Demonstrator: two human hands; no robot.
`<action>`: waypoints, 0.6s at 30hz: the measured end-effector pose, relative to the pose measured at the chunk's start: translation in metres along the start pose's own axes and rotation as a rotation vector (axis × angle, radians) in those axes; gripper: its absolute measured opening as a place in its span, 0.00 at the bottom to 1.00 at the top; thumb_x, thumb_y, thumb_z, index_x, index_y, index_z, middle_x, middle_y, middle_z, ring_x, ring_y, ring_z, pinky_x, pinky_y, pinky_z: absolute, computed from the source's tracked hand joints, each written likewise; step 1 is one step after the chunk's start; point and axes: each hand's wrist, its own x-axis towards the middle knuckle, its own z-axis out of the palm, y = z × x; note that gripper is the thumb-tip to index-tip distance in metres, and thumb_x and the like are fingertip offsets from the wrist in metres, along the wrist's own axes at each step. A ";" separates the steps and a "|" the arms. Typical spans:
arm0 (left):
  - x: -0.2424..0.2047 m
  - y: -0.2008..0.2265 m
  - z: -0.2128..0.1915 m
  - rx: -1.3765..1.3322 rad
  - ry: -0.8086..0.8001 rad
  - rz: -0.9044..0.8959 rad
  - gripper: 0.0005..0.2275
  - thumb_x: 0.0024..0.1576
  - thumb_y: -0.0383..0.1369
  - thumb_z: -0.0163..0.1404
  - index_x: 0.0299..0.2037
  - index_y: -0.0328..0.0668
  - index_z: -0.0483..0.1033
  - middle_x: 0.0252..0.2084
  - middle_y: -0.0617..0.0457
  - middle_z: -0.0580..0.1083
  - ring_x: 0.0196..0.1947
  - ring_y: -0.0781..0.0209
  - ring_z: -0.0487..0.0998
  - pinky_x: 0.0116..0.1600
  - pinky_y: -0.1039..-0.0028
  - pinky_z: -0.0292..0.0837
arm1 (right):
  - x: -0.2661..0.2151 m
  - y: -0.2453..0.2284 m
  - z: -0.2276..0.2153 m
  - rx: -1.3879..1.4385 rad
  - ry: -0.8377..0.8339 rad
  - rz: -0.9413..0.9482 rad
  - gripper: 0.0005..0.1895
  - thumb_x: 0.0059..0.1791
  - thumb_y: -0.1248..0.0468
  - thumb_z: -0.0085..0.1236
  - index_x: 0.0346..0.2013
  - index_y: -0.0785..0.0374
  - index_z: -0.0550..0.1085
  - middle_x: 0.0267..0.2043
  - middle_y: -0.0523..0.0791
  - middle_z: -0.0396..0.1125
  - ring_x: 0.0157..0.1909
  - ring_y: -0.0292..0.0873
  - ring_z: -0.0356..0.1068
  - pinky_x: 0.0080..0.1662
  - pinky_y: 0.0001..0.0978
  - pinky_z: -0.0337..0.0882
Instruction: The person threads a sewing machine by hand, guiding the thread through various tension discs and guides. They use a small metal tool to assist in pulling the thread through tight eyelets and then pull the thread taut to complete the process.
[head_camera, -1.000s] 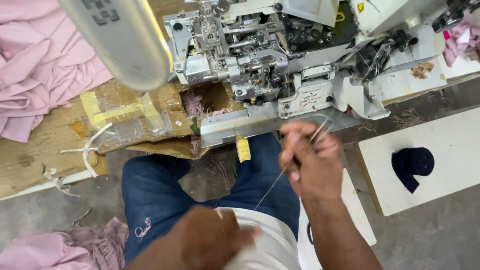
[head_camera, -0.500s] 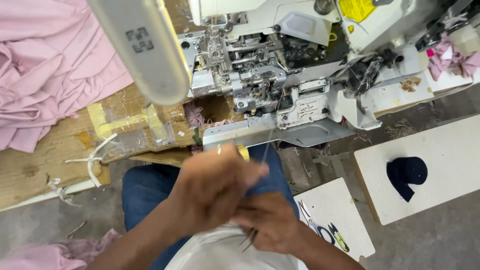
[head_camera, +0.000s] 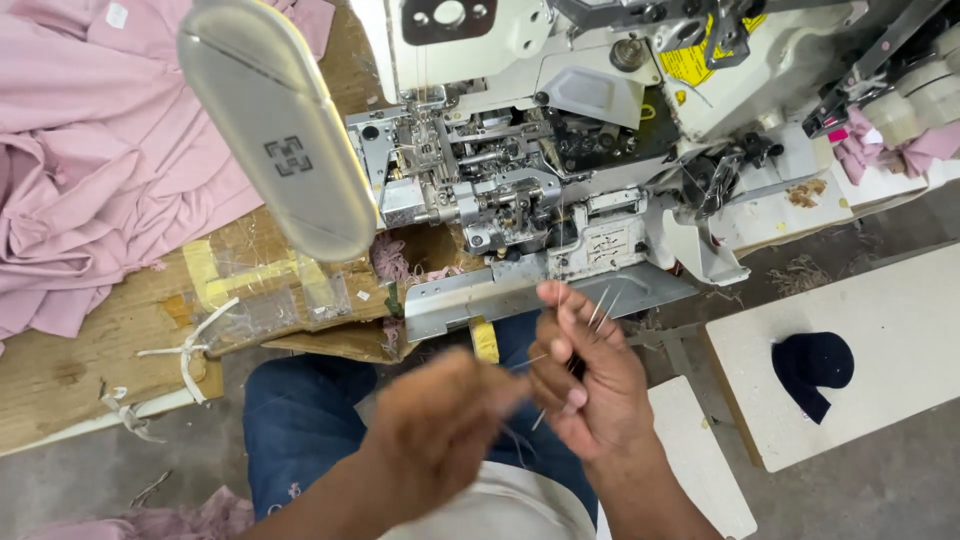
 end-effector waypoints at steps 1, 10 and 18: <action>-0.004 -0.004 0.001 -0.277 0.591 0.093 0.04 0.62 0.25 0.43 0.41 0.45 0.71 0.35 0.51 0.72 0.31 0.55 0.77 0.32 0.68 0.75 | -0.003 0.004 -0.002 -0.091 0.025 -0.013 0.12 0.55 0.70 0.53 0.52 0.72 0.70 0.24 0.44 0.67 0.13 0.30 0.55 0.15 0.19 0.57; -0.013 -0.008 0.012 -0.392 1.133 0.043 0.12 0.58 0.33 0.51 0.23 0.48 0.64 0.20 0.57 0.66 0.18 0.58 0.67 0.25 0.67 0.60 | -0.012 0.026 -0.019 -0.390 0.096 0.042 0.07 0.55 0.69 0.49 0.43 0.70 0.74 0.16 0.40 0.47 0.12 0.32 0.42 0.14 0.24 0.44; -0.029 -0.015 0.031 -0.364 1.165 0.194 0.15 0.50 0.21 0.49 0.19 0.51 0.57 0.18 0.61 0.61 0.15 0.64 0.60 0.22 0.71 0.56 | -0.019 -0.005 -0.007 -1.202 0.048 -0.386 0.08 0.54 0.63 0.54 0.37 0.58 0.80 0.32 0.41 0.72 0.22 0.32 0.61 0.23 0.25 0.60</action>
